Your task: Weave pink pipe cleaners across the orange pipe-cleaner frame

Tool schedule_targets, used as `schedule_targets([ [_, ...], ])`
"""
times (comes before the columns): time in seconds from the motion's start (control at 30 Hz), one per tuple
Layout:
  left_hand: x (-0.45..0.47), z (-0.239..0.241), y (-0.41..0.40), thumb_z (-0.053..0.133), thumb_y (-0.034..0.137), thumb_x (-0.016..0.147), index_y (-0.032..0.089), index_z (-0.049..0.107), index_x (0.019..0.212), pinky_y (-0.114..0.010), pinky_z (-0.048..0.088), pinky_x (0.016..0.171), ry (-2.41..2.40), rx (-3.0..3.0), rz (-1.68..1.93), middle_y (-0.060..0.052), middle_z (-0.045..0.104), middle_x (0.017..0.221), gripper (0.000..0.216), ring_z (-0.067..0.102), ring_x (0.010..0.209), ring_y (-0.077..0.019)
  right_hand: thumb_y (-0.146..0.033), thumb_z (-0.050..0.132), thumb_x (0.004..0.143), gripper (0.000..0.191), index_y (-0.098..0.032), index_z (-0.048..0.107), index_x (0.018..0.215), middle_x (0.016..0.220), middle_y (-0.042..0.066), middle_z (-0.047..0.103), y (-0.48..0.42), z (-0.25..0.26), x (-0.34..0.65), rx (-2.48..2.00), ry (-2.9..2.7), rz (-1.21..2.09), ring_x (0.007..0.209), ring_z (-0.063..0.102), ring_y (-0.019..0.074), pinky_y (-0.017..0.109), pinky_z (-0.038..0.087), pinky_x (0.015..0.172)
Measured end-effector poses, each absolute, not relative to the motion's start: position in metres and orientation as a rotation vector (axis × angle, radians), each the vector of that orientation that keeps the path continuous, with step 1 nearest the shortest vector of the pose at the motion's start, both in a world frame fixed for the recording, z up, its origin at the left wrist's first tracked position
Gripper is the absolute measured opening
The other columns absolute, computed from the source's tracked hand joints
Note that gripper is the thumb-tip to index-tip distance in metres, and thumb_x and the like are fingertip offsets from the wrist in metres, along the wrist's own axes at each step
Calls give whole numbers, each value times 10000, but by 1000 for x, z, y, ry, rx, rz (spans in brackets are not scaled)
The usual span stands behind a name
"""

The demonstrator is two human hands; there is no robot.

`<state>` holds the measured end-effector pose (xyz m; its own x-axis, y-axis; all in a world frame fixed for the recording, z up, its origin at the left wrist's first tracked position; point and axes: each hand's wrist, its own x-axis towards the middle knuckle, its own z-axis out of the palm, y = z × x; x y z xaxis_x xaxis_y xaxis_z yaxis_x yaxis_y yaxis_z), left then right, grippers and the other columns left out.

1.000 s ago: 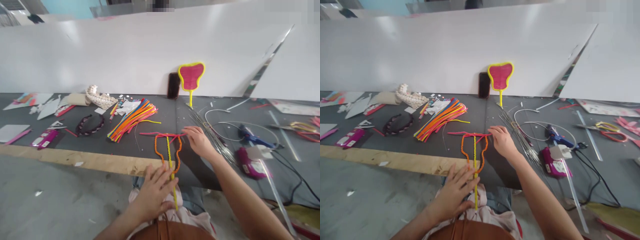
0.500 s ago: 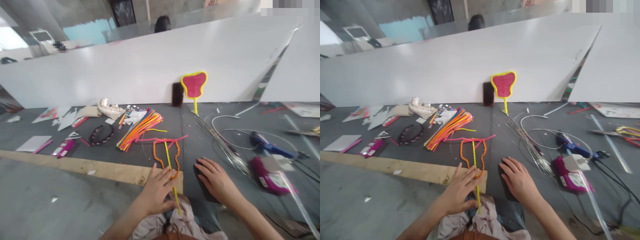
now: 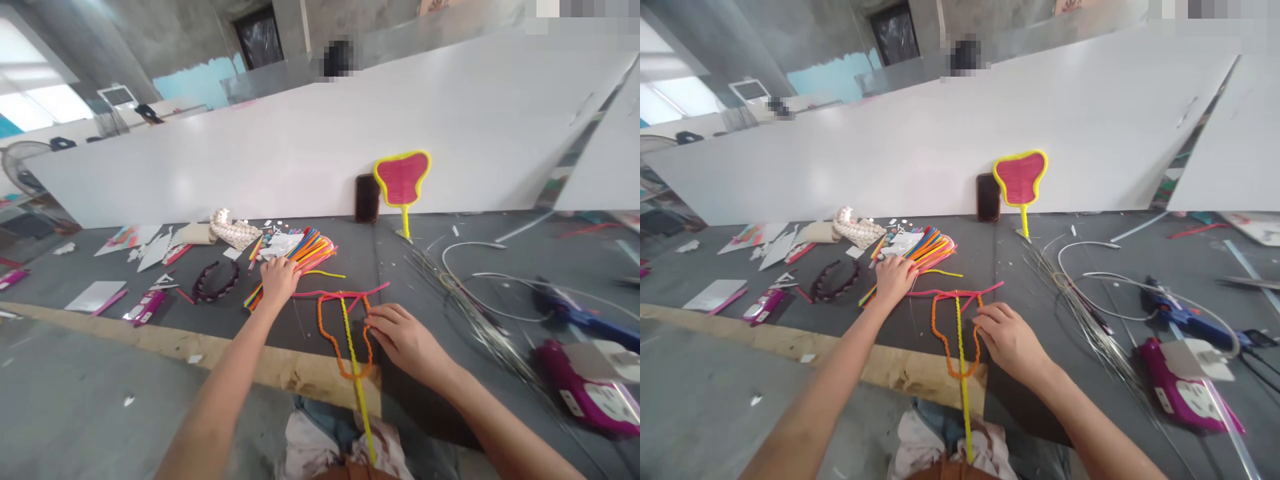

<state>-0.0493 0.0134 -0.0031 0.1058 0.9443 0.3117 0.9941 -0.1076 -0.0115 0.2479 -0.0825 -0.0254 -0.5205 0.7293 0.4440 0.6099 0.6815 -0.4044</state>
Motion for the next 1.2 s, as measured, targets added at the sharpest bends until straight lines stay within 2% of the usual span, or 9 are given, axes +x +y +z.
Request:
schedule_targets([
  [0.23, -52, -15, 23, 463, 321, 933, 224, 693, 863, -406, 330, 839, -1972, -2117, -447, -70, 720, 942, 259, 589, 948, -254, -219, 511, 896, 215, -211, 711, 973, 1025, 66, 719, -23, 3, 217, -1028, -2090, 812, 958, 636, 201, 363, 494, 895],
  [0.33, -53, -19, 15, 448, 355, 944, 236, 704, 858, -395, 324, 860, -1973, -2112, -516, -52, 734, 963, 295, 603, 957, -227, -246, 591, 834, 174, -207, 707, 958, 774, 9, 703, 10, 2, 174, -1106, -1729, 1271, 696, 637, 149, 293, 514, 715],
  [0.53, -55, -29, 6, 486, 235, 901, 236, 700, 908, -409, 319, 913, -1944, -2153, -539, -49, 734, 996, 214, 587, 1052, -231, -380, 550, 860, 238, -165, 636, 808, 536, -40, 571, 45, -16, 84, -1049, -1447, 1446, 459, 525, 92, 213, 451, 470],
  [0.63, -62, -33, 6, 448, 177, 899, 214, 682, 959, -413, 336, 910, -1959, -2167, -535, -78, 725, 1022, 245, 587, 1058, -240, -487, 518, 868, 353, -170, 593, 730, 565, -22, 574, 56, -8, 82, -1022, -1295, 1393, 485, 522, 88, 219, 462, 495],
  [0.77, -70, -33, 5, 478, 152, 866, 211, 670, 984, -399, 346, 928, -1964, -2220, -550, -82, 719, 1013, 233, 588, 1070, -241, -531, 454, 901, 380, -183, 606, 898, 691, -24, 585, 74, 30, 133, -1001, -1135, 1182, 557, 508, 70, 205, 447, 558],
  [0.9, -60, -26, -2, 522, 162, 836, 221, 608, 1155, -436, 303, 993, -1978, -2205, -637, -86, 685, 1117, 335, 562, 1120, -252, -493, 466, 917, 346, -194, 637, 886, 761, 1, 623, 65, 71, 206, -1007, -1243, 611, 633, 553, 95, 245, 465, 645],
  [0.97, -46, -20, -10, 509, 182, 857, 229, 621, 1119, -464, 276, 1013, -1980, -2186, -693, -87, 666, 1136, 289, 535, 1153, -259, -456, 427, 949, 320, -214, 635, 921, 773, 11, 647, 46, 79, 237, -1129, -1437, 358, 694, 594, 123, 266, 473, 682],
  [1.1, -10, -11, -31, 540, 271, 881, 270, 678, 900, -478, 284, 999, -1861, -2297, -774, -52, 646, 1056, 139, 502, 1133, -252, -347, 424, 940, 338, -220, 529, 1235, 660, -24, 632, 2, 58, 267, -1416, -1913, 223, 480, 524, 126, 238, 394, 506],
  [1.2, 13, -12, -42, 575, 265, 865, 281, 690, 801, -529, 247, 1020, -1750, -2443, -682, -35, 629, 1053, 133, 464, 1140, -258, -266, 402, 939, 278, -220, 594, 1134, 678, 4, 666, -21, 26, 267, -1602, -2242, 159, 540, 575, 154, 236, 366, 500],
])
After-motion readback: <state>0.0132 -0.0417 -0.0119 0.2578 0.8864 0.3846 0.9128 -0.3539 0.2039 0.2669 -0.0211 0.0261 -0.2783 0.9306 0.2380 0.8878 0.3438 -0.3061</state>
